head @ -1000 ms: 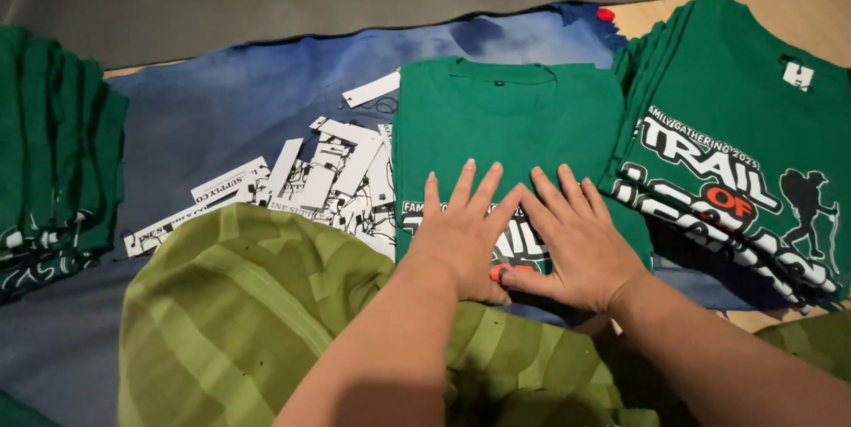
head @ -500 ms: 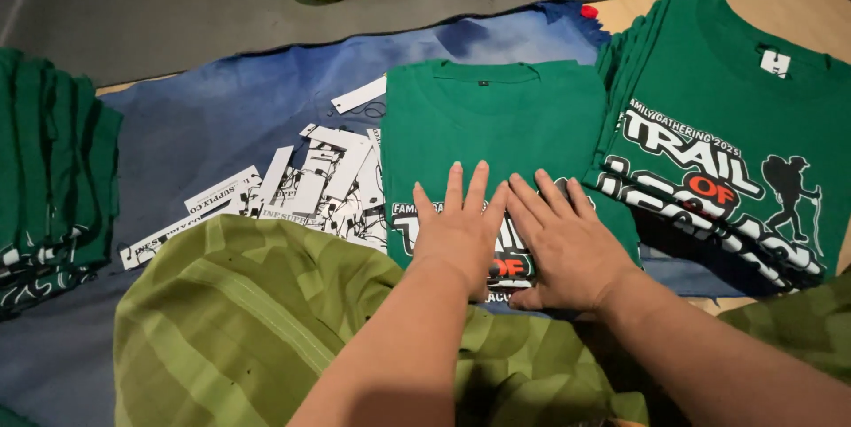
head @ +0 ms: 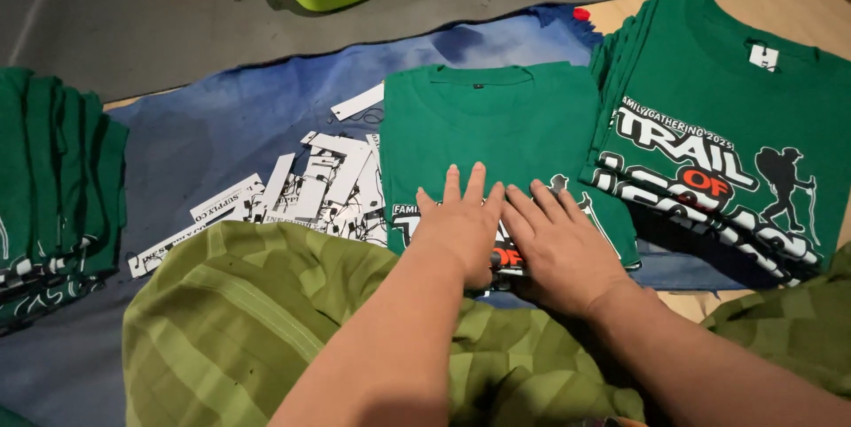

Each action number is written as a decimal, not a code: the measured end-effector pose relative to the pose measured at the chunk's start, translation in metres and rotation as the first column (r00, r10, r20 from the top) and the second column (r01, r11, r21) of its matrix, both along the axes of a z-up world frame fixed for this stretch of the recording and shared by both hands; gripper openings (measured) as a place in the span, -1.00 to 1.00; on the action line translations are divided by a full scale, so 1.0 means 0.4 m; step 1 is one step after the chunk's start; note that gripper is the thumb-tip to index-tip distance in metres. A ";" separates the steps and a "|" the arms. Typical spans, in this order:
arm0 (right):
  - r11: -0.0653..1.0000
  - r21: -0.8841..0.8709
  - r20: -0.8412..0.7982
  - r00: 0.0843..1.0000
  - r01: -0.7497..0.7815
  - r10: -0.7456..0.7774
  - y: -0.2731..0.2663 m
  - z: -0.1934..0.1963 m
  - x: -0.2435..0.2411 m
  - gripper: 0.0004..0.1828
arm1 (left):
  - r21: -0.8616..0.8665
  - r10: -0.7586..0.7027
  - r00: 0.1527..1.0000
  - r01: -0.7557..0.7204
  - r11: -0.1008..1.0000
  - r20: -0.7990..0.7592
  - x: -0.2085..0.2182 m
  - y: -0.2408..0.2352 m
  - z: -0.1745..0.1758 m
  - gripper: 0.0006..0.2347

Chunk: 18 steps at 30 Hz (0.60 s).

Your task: The person attaches white rectangular tags to the collar area of green t-shirts using a black elastic string. They thread the string through the tag and the shirt's fabric, then tie it securely. The person handles the shirts and tags by hand, folding the shirts and placing them in a stack after each tag is attached.

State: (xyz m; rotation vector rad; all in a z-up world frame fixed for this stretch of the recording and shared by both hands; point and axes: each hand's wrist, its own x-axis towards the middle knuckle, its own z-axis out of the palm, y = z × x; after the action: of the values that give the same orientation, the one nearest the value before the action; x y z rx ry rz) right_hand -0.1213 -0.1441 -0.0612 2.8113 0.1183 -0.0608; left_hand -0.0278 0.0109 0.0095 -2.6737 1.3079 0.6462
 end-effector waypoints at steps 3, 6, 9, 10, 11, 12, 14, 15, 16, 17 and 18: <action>0.990 0.123 -0.098 0.993 0.073 -0.061 0.006 0.039 0.012 0.23 | -0.012 0.016 1.000 -0.016 1.000 -0.012 -0.019 0.023 0.011 -0.04; 0.976 0.200 -0.084 0.994 0.089 -0.073 -0.011 0.048 0.035 0.09 | -0.057 -0.024 0.999 0.025 0.998 0.027 -0.019 0.052 0.004 -0.06; 0.963 0.241 -0.075 0.991 0.123 -0.108 -0.011 0.061 0.038 -0.02 | -0.058 -0.034 0.999 0.035 0.998 0.028 -0.033 0.070 0.032 -0.06; 0.962 0.242 -0.075 0.991 0.124 -0.108 -0.009 0.062 0.037 -0.02 | -0.057 -0.034 0.999 0.036 0.998 0.028 -0.032 0.063 0.010 -0.06; 0.964 0.231 -0.070 0.991 0.128 -0.115 -0.008 0.062 0.036 -0.02 | -0.055 -0.022 0.997 0.026 0.998 0.072 -0.031 0.057 -0.012 -0.09; 0.967 0.218 -0.067 0.991 0.132 -0.120 -0.006 0.061 0.035 -0.02 | -0.055 -0.009 0.993 0.015 0.998 0.114 -0.032 0.051 -0.036 -0.11; 0.977 0.167 -0.031 0.991 0.133 -0.129 0.014 0.053 0.009 -0.01 | -0.074 0.000 0.992 0.009 0.997 0.126 -0.032 0.039 -0.070 -0.17; 0.984 0.116 0.008 0.990 0.136 -0.138 0.024 0.049 -0.003 0.00 | -0.092 0.008 0.990 0.005 0.996 0.142 -0.032 0.033 -0.087 -0.23; 0.985 0.113 0.008 0.991 0.133 -0.135 0.026 0.043 -0.012 0.00 | -0.095 0.012 0.990 0.002 0.995 0.141 -0.029 0.034 -0.084 -0.23; 0.995 0.057 0.074 0.993 0.084 -0.088 0.027 0.038 -0.022 0.09 | -0.102 0.007 0.992 0.006 0.995 0.123 -0.026 0.036 -0.080 -0.23; 0.999 0.000 0.141 0.989 0.042 -0.042 0.029 0.033 -0.030 0.19 | -0.108 -0.002 0.994 0.014 0.994 0.109 -0.021 0.036 -0.073 -0.23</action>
State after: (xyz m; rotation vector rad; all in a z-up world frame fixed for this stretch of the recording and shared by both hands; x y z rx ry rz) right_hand -0.1334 -0.1326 -0.0481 2.8039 0.0257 0.1282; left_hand -0.0362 0.0254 -0.0199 -2.7432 1.3612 0.4335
